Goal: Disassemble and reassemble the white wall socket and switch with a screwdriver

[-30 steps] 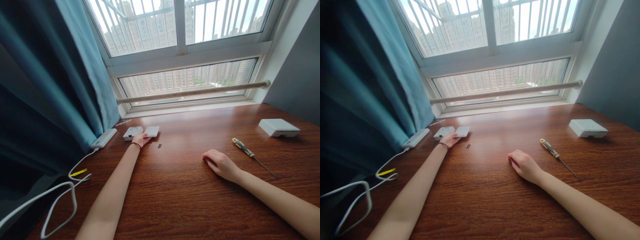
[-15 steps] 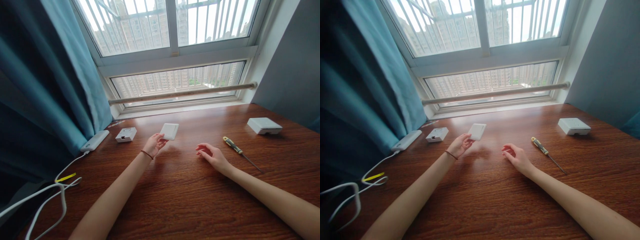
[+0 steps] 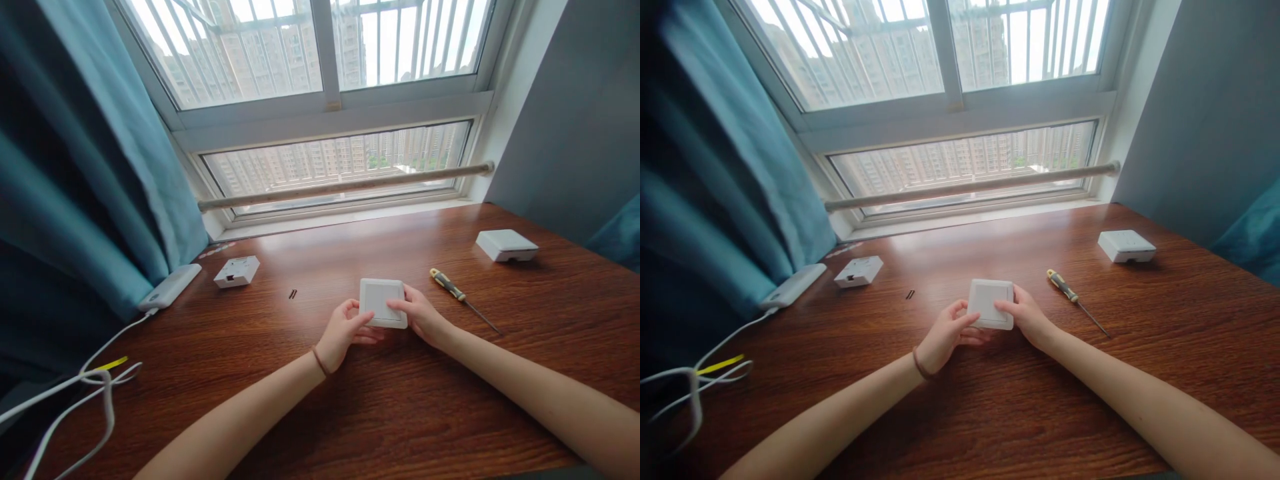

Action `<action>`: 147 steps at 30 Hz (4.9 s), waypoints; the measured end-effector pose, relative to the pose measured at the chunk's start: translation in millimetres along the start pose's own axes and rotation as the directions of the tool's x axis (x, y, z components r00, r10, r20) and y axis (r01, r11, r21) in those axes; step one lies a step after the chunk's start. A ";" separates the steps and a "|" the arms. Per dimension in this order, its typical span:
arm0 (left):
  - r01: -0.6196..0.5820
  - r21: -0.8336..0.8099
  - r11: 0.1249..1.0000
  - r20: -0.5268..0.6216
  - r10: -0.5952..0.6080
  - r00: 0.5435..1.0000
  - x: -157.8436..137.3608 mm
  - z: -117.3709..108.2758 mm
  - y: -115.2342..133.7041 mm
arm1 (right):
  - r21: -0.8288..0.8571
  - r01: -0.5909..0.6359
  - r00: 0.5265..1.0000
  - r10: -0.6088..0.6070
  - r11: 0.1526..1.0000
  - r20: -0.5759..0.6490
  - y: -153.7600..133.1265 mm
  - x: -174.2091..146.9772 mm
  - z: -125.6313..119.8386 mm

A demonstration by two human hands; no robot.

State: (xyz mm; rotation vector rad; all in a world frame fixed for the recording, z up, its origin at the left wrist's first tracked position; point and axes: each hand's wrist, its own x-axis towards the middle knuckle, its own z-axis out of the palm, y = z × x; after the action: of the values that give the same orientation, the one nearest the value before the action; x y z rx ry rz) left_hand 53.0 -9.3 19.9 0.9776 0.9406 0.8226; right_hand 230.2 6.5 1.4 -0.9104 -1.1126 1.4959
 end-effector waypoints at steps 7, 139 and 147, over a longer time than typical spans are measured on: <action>-0.074 -0.074 0.995 0.092 0.080 0.992 9.0 -10.4 4.6 | -0.049 -0.025 0.991 0.031 0.998 0.126 0.1 -3.6 2.5; 0.210 -0.454 0.866 0.043 -0.214 0.976 24.2 -35.6 17.1 | -0.445 0.845 0.259 -0.500 -0.298 0.826 -48.7 -64.8 -6.9; 0.106 -0.309 0.945 0.060 -0.092 0.994 23.2 -33.2 11.4 | -0.579 0.781 0.563 -0.665 0.235 0.490 -51.6 -71.6 -2.7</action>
State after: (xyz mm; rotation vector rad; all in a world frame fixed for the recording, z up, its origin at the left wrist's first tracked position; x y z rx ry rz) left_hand 29.5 25.3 15.7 0.6662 0.7850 0.8315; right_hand 261.4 -60.3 50.0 -0.6004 -2.0029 0.2121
